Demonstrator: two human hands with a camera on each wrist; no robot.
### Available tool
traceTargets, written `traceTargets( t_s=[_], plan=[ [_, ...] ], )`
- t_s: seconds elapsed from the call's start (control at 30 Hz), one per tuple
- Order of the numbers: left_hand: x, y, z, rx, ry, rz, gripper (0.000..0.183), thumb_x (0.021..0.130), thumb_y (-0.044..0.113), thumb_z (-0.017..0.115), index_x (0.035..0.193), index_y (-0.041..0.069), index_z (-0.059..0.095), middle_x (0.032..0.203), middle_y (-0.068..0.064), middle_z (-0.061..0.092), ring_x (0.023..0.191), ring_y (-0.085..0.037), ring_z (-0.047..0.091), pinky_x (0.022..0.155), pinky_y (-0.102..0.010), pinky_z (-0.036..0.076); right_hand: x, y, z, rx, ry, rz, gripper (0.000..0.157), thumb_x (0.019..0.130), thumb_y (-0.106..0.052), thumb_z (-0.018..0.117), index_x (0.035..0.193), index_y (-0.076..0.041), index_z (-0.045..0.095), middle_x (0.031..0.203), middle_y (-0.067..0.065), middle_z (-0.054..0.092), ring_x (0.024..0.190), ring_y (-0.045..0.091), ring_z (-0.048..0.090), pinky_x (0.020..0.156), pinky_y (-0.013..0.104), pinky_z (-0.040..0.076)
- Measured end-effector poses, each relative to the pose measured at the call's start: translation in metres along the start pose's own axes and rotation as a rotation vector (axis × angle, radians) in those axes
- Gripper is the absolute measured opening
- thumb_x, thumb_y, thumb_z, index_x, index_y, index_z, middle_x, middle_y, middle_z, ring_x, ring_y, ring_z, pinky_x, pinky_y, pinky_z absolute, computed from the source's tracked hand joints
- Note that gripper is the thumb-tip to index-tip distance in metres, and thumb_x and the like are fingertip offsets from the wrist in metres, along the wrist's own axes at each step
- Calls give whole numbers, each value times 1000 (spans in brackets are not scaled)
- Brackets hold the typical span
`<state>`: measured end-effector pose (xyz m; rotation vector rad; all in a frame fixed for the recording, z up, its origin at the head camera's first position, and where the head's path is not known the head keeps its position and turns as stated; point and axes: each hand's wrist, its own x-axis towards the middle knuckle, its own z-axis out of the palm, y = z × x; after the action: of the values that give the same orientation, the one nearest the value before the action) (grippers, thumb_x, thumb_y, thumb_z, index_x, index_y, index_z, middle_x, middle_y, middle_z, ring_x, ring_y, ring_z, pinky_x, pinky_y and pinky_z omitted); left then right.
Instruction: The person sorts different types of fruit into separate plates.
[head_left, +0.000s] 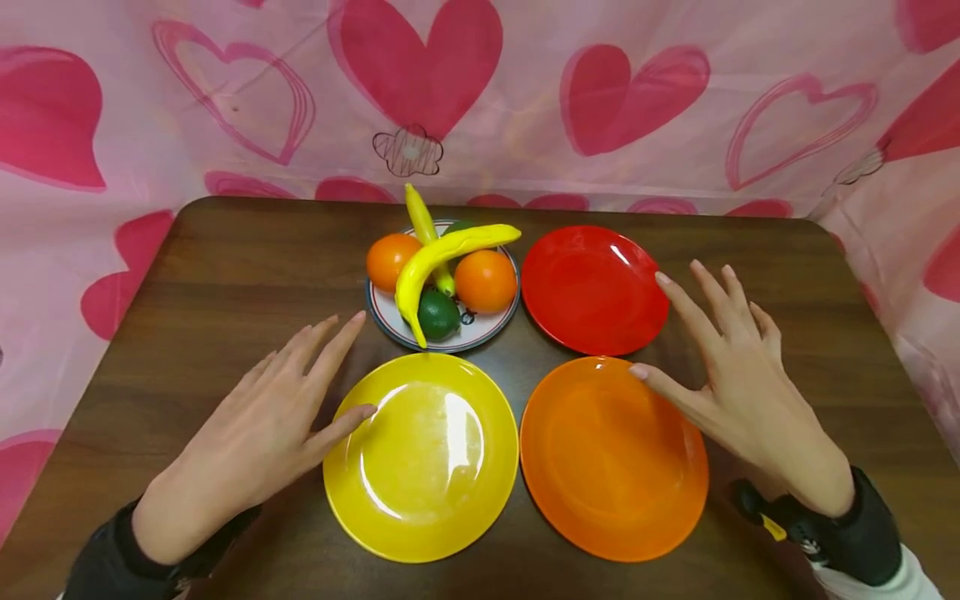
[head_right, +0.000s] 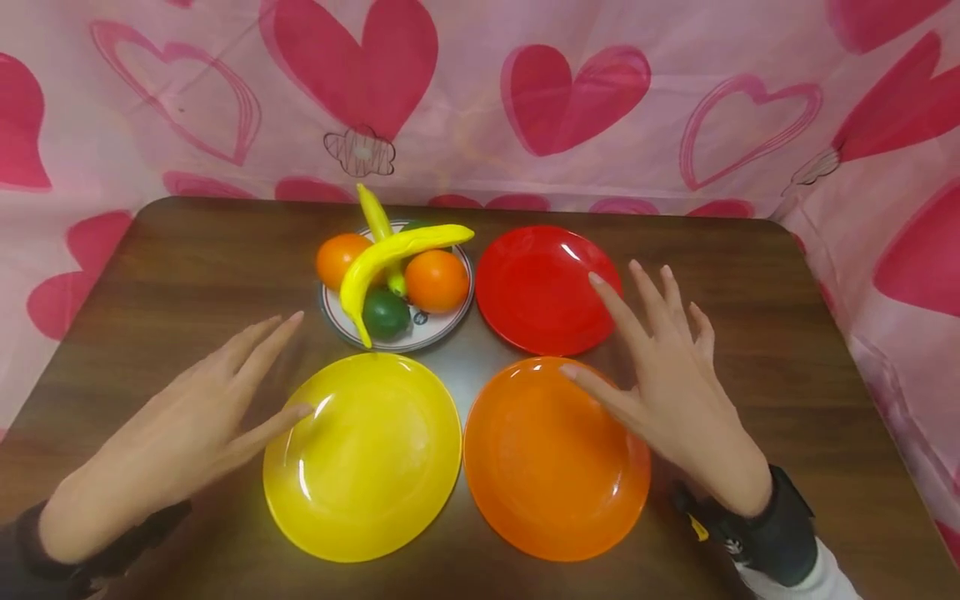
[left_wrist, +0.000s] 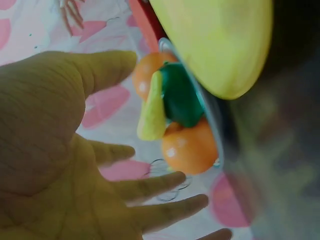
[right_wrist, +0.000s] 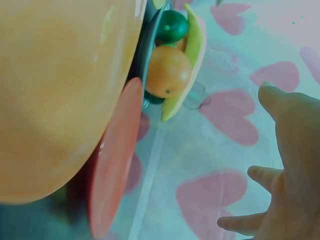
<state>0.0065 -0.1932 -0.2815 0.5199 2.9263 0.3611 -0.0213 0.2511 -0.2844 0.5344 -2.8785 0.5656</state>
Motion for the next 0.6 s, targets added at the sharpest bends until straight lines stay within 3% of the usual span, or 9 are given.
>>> traceTargets(
  t_s=[0.1, 0.27, 0.43, 0.6],
  plan=[
    [-4, -3, 5, -75, -45, -60, 98, 84, 65, 57, 159, 28, 7, 147, -21, 38, 124, -43, 48, 91, -62, 44, 13, -7, -1, 4, -5, -25, 97, 76, -49, 76, 156, -33, 25, 164, 10, 15, 151, 41, 6, 105, 74, 11],
    [-8, -7, 15, -248, -140, -216, 96, 83, 69, 56, 153, 11, 24, 131, -18, 45, 104, -29, 53, 80, -49, 53, 33, -22, -1, 11, 8, -103, 93, 77, -52, 74, 156, -33, 28, 163, 9, 18, 150, 40, 9, 106, 72, 13],
    [-10, -12, 26, -382, -227, -278, 89, 83, 62, 62, 143, 3, 35, 107, -10, 52, 87, -20, 51, 71, -33, 50, 56, -41, 0, 17, 6, -188, 86, 82, -54, 68, 155, -35, 26, 162, 7, 21, 150, 36, 13, 108, 68, 16],
    [-15, -11, 35, -471, -295, -322, 85, 84, 63, 60, 142, 6, 36, 94, -4, 54, 76, -18, 49, 63, -31, 45, 84, -56, 8, 22, -12, -270, 79, 87, -57, 59, 155, -36, 26, 160, 7, 27, 149, 34, 20, 107, 65, 22]
  ],
)
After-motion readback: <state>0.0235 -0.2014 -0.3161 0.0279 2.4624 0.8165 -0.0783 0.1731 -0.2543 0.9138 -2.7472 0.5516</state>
